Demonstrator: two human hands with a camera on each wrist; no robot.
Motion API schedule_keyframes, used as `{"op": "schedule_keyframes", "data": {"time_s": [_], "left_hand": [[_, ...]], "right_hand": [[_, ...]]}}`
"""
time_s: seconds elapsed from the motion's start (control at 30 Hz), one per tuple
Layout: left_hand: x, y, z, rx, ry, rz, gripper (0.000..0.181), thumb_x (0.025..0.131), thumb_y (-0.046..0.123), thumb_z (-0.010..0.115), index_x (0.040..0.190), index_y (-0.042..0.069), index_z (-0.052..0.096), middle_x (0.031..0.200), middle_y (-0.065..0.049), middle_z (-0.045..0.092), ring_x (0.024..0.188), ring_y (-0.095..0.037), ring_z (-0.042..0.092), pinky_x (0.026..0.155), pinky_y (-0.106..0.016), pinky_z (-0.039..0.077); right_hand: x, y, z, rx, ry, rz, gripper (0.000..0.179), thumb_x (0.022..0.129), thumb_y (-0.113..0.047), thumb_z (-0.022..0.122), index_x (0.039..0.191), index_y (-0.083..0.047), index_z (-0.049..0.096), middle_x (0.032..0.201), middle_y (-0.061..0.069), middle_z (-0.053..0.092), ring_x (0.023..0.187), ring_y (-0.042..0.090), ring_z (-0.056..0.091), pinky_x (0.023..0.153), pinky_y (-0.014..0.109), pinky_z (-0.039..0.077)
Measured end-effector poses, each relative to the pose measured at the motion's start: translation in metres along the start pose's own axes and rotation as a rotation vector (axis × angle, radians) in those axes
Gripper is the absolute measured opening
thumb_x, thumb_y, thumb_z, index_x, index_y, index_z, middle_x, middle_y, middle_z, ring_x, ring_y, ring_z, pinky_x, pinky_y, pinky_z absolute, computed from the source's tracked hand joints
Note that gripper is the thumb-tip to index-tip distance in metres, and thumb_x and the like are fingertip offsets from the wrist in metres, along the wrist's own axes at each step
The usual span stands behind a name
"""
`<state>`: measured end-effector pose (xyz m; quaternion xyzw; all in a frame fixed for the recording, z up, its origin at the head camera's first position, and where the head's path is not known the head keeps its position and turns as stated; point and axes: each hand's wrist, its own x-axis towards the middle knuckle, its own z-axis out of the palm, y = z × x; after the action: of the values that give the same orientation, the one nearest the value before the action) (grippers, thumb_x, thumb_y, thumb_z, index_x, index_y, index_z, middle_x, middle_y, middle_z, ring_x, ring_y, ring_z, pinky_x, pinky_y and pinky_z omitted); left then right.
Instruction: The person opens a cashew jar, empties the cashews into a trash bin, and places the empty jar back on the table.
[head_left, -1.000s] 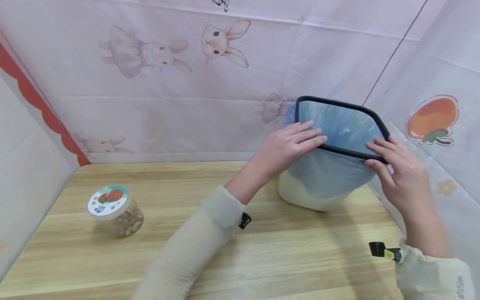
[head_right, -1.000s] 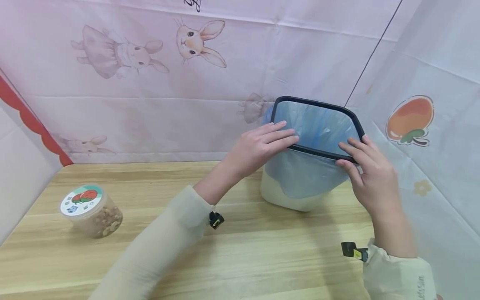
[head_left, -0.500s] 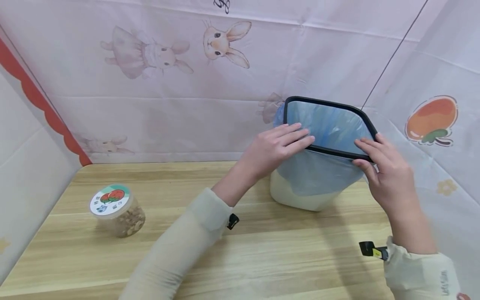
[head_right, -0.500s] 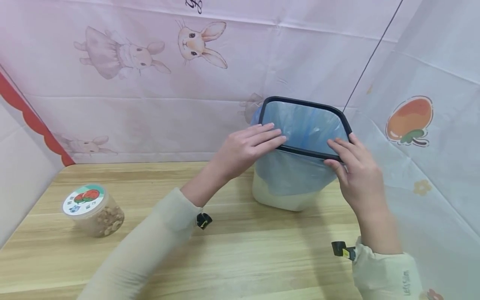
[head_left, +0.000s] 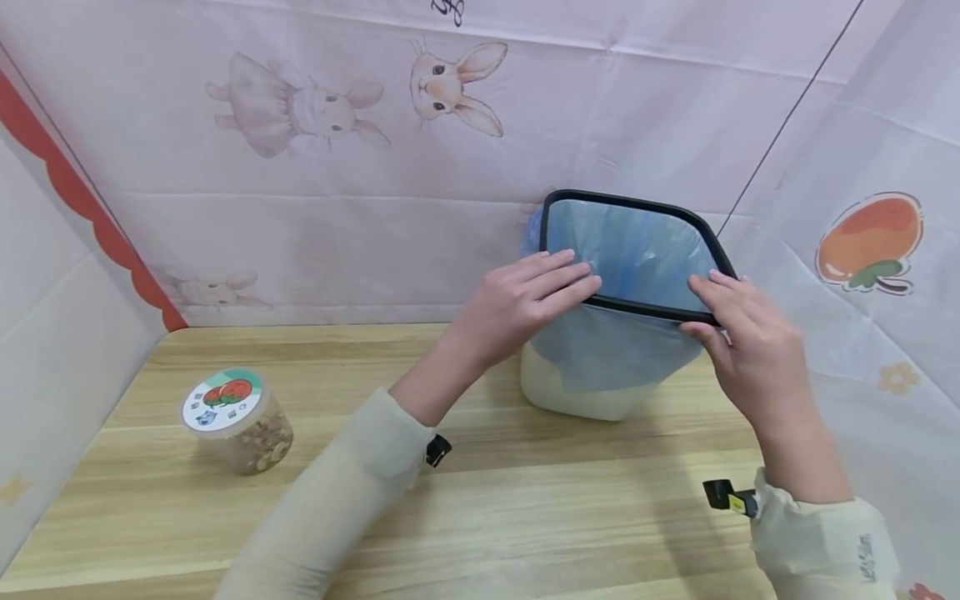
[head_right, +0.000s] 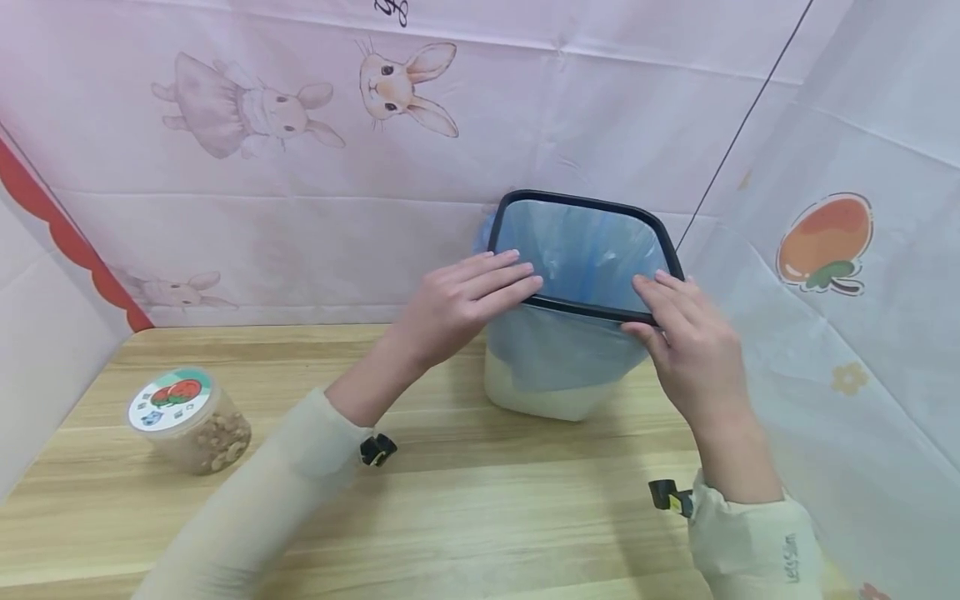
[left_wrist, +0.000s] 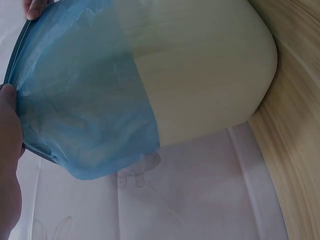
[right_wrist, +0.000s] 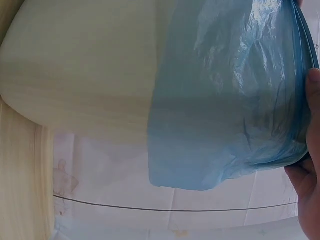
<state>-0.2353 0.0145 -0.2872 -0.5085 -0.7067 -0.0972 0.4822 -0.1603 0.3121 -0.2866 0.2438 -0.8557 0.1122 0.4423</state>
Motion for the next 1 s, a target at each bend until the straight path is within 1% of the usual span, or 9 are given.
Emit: {"op": "schedule_keyframes", "data": {"time_s": [0.1,0.27,0.53,0.73,0.83,1.0], "left_hand": [[-0.005,-0.001,-0.005,0.016,0.016,0.001,0.037,0.097,-0.002,0.059,0.129,0.015,0.068,0.126,-0.002,0.070,0.122,-0.021,0.063,0.108,-0.033,0.045],[-0.010,-0.001,-0.015,0.035,0.026,-0.011,0.037,0.097,-0.001,0.060,0.129,0.015,0.069,0.125,-0.002,0.070,0.121,-0.021,0.064,0.107,-0.033,0.045],[-0.022,-0.002,-0.029,0.046,0.032,-0.031,0.036,0.098,-0.002,0.059,0.128,0.015,0.069,0.124,-0.002,0.071,0.120,-0.022,0.064,0.107,-0.034,0.046],[-0.030,-0.003,-0.040,0.056,0.024,-0.049,0.036,0.099,-0.002,0.056,0.128,0.015,0.069,0.124,-0.002,0.070,0.122,-0.022,0.063,0.107,-0.035,0.046],[-0.033,-0.004,-0.044,0.067,0.023,-0.054,0.036,0.099,-0.002,0.057,0.128,0.015,0.069,0.124,-0.003,0.070,0.122,-0.022,0.063,0.107,-0.035,0.046],[-0.038,-0.007,-0.049,0.083,0.035,-0.061,0.035,0.099,-0.002,0.056,0.127,0.014,0.070,0.123,-0.003,0.071,0.121,-0.023,0.063,0.106,-0.035,0.047]], "right_hand": [[0.002,-0.003,0.003,0.013,0.001,-0.031,0.059,0.097,-0.051,0.051,0.131,-0.004,0.065,0.124,0.020,0.067,0.119,0.039,0.061,0.115,0.044,0.036],[0.005,-0.008,0.008,0.056,0.026,-0.071,0.056,0.097,-0.048,0.053,0.129,-0.004,0.067,0.123,0.020,0.068,0.114,0.040,0.063,0.113,0.045,0.038],[0.009,-0.021,0.016,0.071,0.028,-0.078,0.056,0.097,-0.048,0.053,0.130,-0.005,0.066,0.125,0.018,0.068,0.115,0.039,0.062,0.113,0.044,0.039],[0.012,-0.031,0.023,0.111,0.062,-0.083,0.054,0.097,-0.047,0.054,0.129,-0.005,0.067,0.125,0.016,0.068,0.115,0.037,0.063,0.112,0.041,0.040],[0.015,-0.035,0.028,0.137,0.086,-0.094,0.053,0.096,-0.046,0.056,0.127,-0.004,0.068,0.123,0.016,0.069,0.113,0.037,0.063,0.111,0.041,0.041],[0.019,-0.041,0.033,0.155,0.101,-0.110,0.052,0.096,-0.045,0.056,0.125,-0.004,0.069,0.121,0.017,0.070,0.111,0.038,0.064,0.109,0.044,0.042]]}}
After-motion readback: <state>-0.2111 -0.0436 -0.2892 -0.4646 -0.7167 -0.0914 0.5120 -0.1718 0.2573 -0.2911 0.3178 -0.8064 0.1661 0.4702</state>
